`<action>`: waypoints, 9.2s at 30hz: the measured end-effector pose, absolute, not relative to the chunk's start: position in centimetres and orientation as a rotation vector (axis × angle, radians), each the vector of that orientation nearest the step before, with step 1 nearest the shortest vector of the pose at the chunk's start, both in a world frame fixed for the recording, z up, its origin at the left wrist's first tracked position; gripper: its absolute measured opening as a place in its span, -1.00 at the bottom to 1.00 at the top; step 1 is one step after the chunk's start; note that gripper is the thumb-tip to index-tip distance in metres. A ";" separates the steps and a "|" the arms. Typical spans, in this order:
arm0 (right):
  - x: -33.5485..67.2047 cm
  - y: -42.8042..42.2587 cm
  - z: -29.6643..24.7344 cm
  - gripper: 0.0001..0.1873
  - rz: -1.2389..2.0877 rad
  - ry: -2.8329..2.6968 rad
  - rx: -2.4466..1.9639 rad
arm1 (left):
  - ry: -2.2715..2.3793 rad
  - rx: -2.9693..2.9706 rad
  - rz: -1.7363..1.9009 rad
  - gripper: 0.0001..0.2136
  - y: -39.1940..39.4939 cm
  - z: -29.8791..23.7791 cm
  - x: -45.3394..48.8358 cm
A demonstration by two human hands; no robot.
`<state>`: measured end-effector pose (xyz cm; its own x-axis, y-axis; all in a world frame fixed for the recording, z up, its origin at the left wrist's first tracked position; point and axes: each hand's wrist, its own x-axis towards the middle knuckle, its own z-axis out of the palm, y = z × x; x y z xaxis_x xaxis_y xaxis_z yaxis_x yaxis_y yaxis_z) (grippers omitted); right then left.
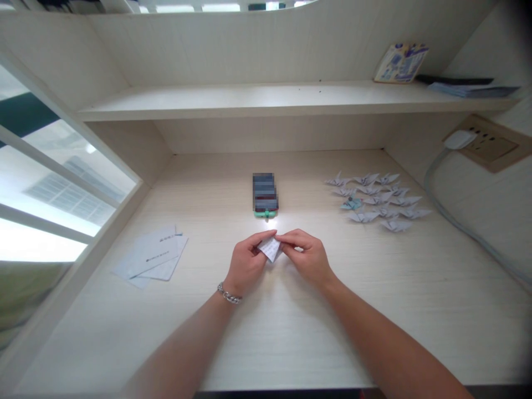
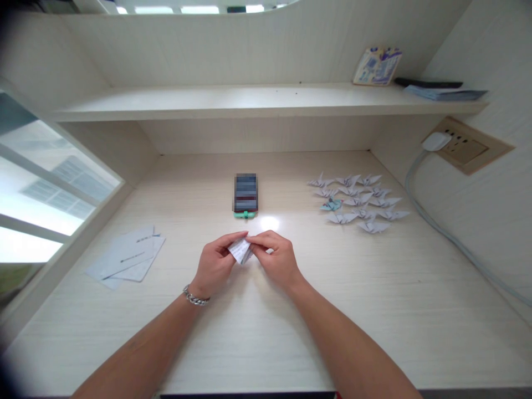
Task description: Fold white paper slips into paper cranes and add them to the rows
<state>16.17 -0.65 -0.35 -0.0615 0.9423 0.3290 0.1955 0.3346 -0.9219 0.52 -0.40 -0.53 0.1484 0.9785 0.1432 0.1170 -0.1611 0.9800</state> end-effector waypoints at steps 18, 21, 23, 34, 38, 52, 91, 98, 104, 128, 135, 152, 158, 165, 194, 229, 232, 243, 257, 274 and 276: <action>16.6 -0.5 -0.4 -0.75 0.892 -1.605 -1.082 | 1.084 1.484 1.069 -0.68 -0.3 -0.1 0.3; 16.6 -0.5 -0.5 -0.75 0.891 -1.620 -1.077 | 1.078 1.495 1.061 -0.68 -0.3 -0.1 0.3; 16.7 -0.5 -0.5 -0.75 0.890 -1.631 -1.082 | 1.077 1.486 1.056 -0.69 -0.3 0.0 0.4; 16.8 -0.3 -0.5 -0.78 0.939 -1.623 -1.132 | 1.068 1.454 1.062 -0.68 -0.2 0.0 0.4; 16.6 -0.2 -1.0 -0.84 1.003 -1.466 -1.200 | 1.093 1.424 1.063 -0.70 -0.2 -0.1 0.4; 16.4 -0.2 -0.7 -0.77 1.097 -1.420 -1.205 | 1.123 1.311 1.055 -0.77 -0.1 0.1 0.4; 16.4 0.0 -1.3 -0.83 1.228 -1.377 -1.257 | 1.169 1.477 0.936 -0.71 0.0 -0.4 0.3; 16.5 0.2 -1.6 -0.83 1.237 -1.368 -1.246 | 1.151 1.440 0.941 -0.74 0.2 -0.5 0.2; 16.1 0.0 -1.6 -0.76 1.207 -1.272 -1.230 | 1.188 1.306 1.002 -0.75 0.4 -1.0 0.2; 15.7 -0.2 -1.5 -0.79 1.139 -1.252 -1.264 | 1.106 1.225 1.037 -0.76 0.2 -0.6 0.5; 15.8 -0.3 -0.9 -0.86 1.134 -1.276 -1.280 | 1.143 1.273 1.009 -0.76 0.1 -0.5 0.5; 16.5 0.5 -1.5 -0.67 1.489 -1.046 -1.217 | 0.848 0.726 0.966 -0.72 0.5 0.7 0.1; 16.5 0.5 -1.5 -0.65 1.483 -1.066 -1.211 | 0.829 0.748 0.956 -0.72 0.5 0.5 0.2; 16.4 0.5 -1.7 -0.65 1.476 -1.064 -1.188 | 0.830 0.771 0.965 -0.73 0.5 0.5 0.2; 16.4 0.3 -1.2 -0.82 1.195 -1.480 -1.340 | 1.187 1.279 0.934 -0.76 0.3 -1.0 0.3; 15.9 -0.1 -1.0 -0.75 1.148 -1.313 -1.234 | 1.274 1.423 0.890 -0.78 0.2 -0.2 0.1; 15.9 0.0 -1.2 -0.75 1.302 -1.273 -1.172 | 1.259 1.389 0.998 -0.77 0.3 -0.1 0.1; 16.4 0.2 -0.8 -0.79 1.353 -1.082 -1.177 | 0.838 1.016 1.034 -0.69 -0.1 1.0 -0.4; 16.2 0.2 -0.8 -0.81 1.363 -1.169 -1.063 | 0.883 1.113 0.988 -0.73 0.3 0.3 -0.6; 16.0 0.0 -1.1 -0.74 1.218 -1.289 -1.167 | 0.980 1.157 0.943 -0.70 0.4 0.2 -0.5; 16.0 0.0 -1.0 -0.73 1.192 -1.312 -1.194 | 0.981 1.170 0.944 -0.70 0.4 0.2 -0.5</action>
